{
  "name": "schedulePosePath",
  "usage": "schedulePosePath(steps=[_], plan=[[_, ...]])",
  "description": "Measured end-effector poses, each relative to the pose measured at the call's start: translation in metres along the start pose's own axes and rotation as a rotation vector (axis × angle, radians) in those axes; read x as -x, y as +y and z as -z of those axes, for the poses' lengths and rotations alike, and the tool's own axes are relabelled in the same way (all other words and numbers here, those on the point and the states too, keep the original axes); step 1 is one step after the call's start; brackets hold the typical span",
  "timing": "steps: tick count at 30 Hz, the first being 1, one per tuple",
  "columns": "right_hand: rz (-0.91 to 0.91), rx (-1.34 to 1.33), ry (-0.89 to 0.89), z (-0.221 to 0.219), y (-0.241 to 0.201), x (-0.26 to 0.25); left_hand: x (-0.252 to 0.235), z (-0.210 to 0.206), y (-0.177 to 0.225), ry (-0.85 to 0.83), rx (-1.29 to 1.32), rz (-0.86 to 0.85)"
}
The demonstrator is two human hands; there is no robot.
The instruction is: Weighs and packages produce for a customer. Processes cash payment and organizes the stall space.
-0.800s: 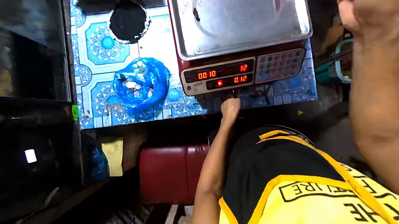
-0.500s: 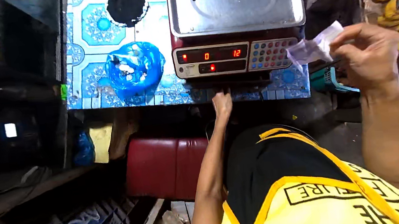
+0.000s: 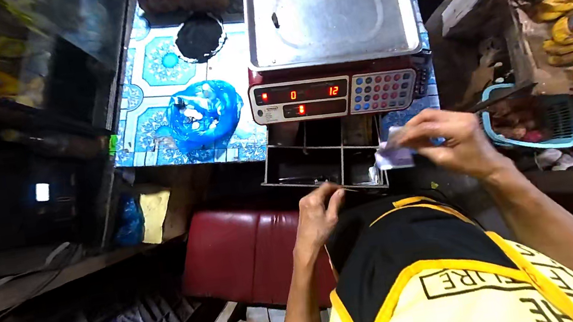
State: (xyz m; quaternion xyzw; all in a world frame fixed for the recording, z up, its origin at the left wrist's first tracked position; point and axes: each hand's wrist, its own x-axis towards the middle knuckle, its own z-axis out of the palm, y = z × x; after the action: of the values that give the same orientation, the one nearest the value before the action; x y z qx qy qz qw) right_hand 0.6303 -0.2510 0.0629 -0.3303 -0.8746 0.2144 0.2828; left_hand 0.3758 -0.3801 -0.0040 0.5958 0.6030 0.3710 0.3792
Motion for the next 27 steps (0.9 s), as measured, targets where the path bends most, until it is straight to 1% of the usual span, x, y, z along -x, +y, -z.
schedulePosePath(steps=[1,2,3,4,5,7,9,12,14,16,18,20,21,23,25,27], plan=[[0.032,-0.087,-0.024,-0.011,-0.005,0.002,-0.005,-0.006,0.008,0.138,0.117,-0.185],[0.056,-0.171,-0.036,-0.021,-0.01,0.003,-0.012,-0.013,0.016,0.195,0.187,-0.306],[0.064,-0.246,-0.033,-0.031,-0.014,0.004,-0.02,-0.021,0.022,0.207,0.23,-0.377],[0.048,-0.311,-0.011,-0.039,-0.016,0.005,-0.025,-0.029,0.026,0.208,0.267,-0.407],[0.003,-0.364,0.021,-0.043,-0.017,0.007,-0.029,-0.039,0.028,0.211,0.297,-0.401],[-0.162,-0.45,0.085,-0.045,-0.016,0.008,-0.034,-0.054,0.028,0.226,0.295,-0.355],[-0.296,-0.445,0.124,-0.045,-0.008,0.01,-0.033,-0.06,0.024,0.177,0.258,-0.32],[-0.355,-0.425,0.12,-0.047,0.002,0.011,-0.029,-0.055,0.018,-0.003,0.344,-0.221],[-0.396,-0.445,0.131,-0.05,0.006,0.011,-0.025,-0.05,0.014,-0.013,0.471,-0.154],[-0.495,-0.499,0.166,-0.047,0.012,0.012,-0.019,-0.051,0.011,0.123,0.562,-0.076],[-0.586,-0.574,0.186,-0.042,0.018,0.011,-0.019,-0.05,0.01,0.29,0.634,0.071],[-0.672,-0.662,0.134,-0.038,0.018,0.013,-0.019,-0.046,0.009,0.406,0.692,0.213],[-0.714,-0.69,0.086,-0.037,0.017,0.013,-0.017,-0.045,0.007,0.447,0.699,0.227],[-0.751,-0.72,0.031,-0.037,0.015,0.015,-0.011,-0.045,-0.004,0.485,0.753,0.136],[-0.747,-0.747,0.015,-0.041,0.013,0.016,-0.001,-0.047,-0.017,0.46,0.815,0.01],[-0.739,-0.792,-0.005,-0.047,0.013,0.014,0.009,-0.045,-0.028,0.407,0.785,-0.033]])
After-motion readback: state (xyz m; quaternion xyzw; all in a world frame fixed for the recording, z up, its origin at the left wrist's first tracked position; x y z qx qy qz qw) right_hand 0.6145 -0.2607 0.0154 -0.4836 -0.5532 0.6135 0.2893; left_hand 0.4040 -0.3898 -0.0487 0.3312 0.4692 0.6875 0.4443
